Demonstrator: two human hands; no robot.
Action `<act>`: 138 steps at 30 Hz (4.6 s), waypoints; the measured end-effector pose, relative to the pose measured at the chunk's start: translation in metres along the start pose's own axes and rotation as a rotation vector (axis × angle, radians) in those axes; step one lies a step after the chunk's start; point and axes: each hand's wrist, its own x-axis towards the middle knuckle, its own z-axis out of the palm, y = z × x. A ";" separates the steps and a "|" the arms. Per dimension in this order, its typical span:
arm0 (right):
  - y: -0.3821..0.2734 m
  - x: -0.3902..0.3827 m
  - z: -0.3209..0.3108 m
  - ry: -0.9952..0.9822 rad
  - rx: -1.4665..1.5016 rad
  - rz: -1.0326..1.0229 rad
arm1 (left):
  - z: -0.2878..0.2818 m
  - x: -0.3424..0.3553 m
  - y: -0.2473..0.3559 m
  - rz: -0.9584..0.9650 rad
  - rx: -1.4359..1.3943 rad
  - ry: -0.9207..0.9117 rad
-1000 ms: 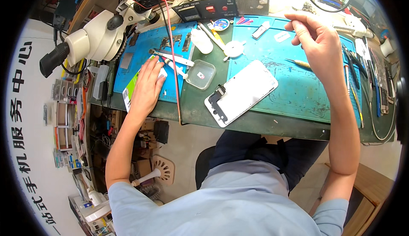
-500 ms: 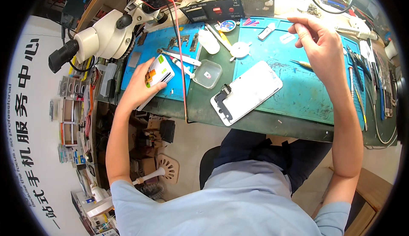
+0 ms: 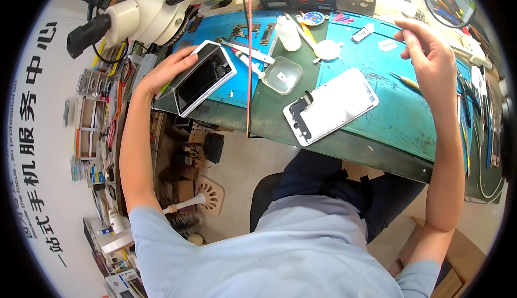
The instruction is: The person disassembles a smartphone, removes the battery, and places the components into a metal case. They then retrieve a yellow plastic box, open it, and place the phone parts inside before closing the box.
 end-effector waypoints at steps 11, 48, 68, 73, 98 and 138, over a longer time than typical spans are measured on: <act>0.001 -0.001 0.003 -0.018 -0.046 0.037 | -0.005 0.007 -0.003 0.065 -0.102 -0.171; 0.004 -0.003 0.004 -0.042 -0.110 -0.025 | 0.024 -0.001 0.009 0.215 0.362 -0.076; 0.037 0.007 -0.003 -0.114 -0.148 -0.133 | -0.002 0.006 0.008 0.027 0.286 -0.065; 0.031 0.006 -0.001 -0.104 -0.155 -0.128 | 0.005 0.001 0.006 0.021 0.095 -0.027; 0.017 -0.001 0.005 -0.117 -0.228 -0.012 | 0.066 -0.012 -0.001 0.329 0.462 0.034; 0.022 -0.003 0.010 -0.114 -0.219 0.000 | 0.103 -0.019 0.006 0.587 0.766 0.366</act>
